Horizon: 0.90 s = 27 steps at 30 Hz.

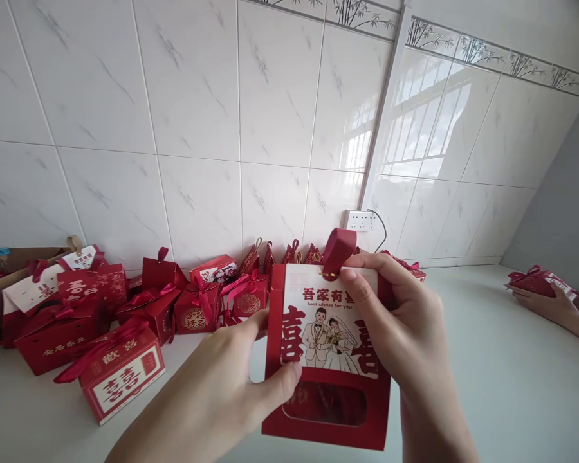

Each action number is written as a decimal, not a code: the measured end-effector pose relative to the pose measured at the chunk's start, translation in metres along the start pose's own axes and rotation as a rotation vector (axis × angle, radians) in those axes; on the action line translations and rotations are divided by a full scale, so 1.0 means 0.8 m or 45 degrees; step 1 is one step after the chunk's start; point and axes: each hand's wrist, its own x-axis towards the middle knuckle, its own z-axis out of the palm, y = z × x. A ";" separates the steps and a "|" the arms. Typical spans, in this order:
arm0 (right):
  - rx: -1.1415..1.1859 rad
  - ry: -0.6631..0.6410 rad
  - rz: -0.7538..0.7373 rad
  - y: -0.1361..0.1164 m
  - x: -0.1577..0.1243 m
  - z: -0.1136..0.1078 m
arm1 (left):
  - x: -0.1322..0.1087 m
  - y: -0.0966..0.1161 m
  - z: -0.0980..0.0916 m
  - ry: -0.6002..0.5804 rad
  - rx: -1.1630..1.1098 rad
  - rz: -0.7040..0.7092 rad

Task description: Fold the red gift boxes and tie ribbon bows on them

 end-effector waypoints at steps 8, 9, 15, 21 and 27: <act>-0.005 0.016 -0.028 0.006 0.000 0.002 | -0.001 -0.007 0.002 0.097 0.025 0.029; -0.036 0.055 -0.049 0.008 0.000 0.003 | -0.001 -0.008 0.003 0.152 0.011 0.036; -0.176 0.068 -0.130 0.016 -0.008 0.010 | 0.006 -0.002 0.022 0.830 0.230 0.273; 0.228 -0.388 0.118 0.006 -0.012 0.010 | 0.011 -0.005 0.043 1.261 0.738 0.553; 0.307 -0.533 0.303 0.000 -0.014 0.002 | 0.011 -0.006 0.043 1.241 0.921 0.646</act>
